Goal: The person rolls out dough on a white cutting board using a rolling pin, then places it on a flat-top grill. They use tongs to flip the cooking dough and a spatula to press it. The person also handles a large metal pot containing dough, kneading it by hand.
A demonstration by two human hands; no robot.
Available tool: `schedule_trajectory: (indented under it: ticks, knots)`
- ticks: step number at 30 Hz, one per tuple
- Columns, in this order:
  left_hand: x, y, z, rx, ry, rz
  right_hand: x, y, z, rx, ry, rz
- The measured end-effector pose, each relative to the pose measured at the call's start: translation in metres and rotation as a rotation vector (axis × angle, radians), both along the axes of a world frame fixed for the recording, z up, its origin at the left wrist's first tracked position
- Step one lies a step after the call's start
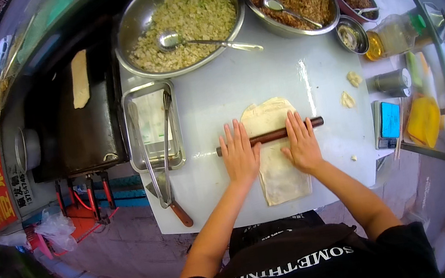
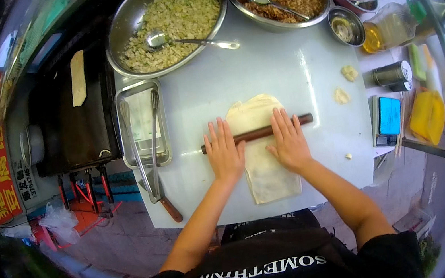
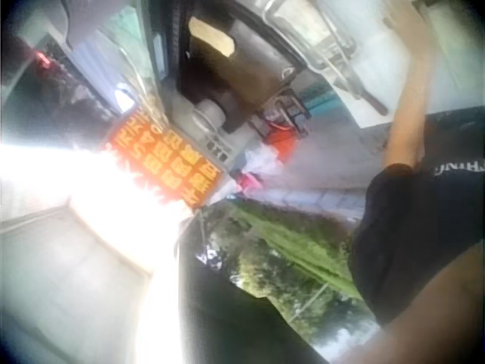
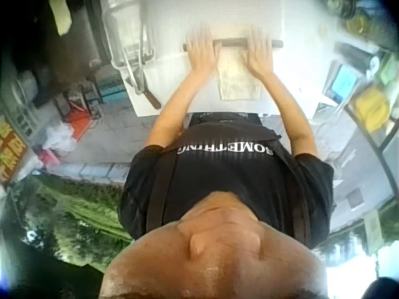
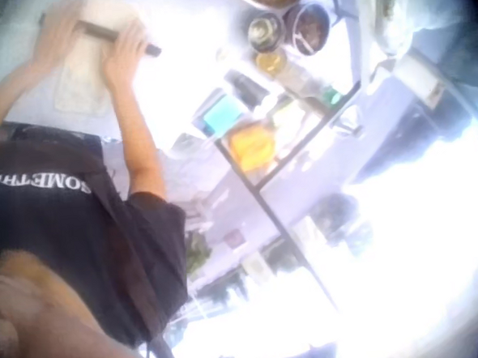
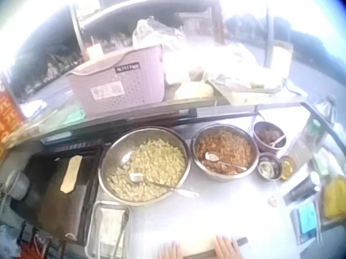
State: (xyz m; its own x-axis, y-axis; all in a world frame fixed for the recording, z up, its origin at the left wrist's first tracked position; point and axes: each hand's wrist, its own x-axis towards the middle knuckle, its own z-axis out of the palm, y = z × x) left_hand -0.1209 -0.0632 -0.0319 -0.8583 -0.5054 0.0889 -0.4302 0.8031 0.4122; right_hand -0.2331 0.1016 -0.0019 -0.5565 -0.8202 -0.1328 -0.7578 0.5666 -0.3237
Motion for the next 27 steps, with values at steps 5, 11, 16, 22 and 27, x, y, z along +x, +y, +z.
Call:
schedule_trajectory:
  ticks: [5, 11, 16, 22, 27]
  knots:
    - [-0.067, -0.055, 0.002, -0.043, -0.01, -0.024, -0.079, -0.068, -0.017, 0.032, 0.242, 0.009]
    - [-0.093, -0.08, 0.008, 0.028, -0.039, 0.041, -0.107, -0.099, -0.014, -0.01, 0.298, 0.06]
    - [-0.051, -0.046, -0.009, -0.177, -0.041, -0.063, -0.069, -0.056, -0.016, 0.029, 0.189, 0.055]
    - [-0.105, -0.104, 0.0, -0.064, 0.092, -0.079, -0.131, -0.124, -0.019, -0.146, 0.32, 0.093]
    - [-0.021, -0.035, 0.007, -0.131, 0.113, -0.195, -0.042, -0.039, -0.022, -0.183, 0.258, 0.163]
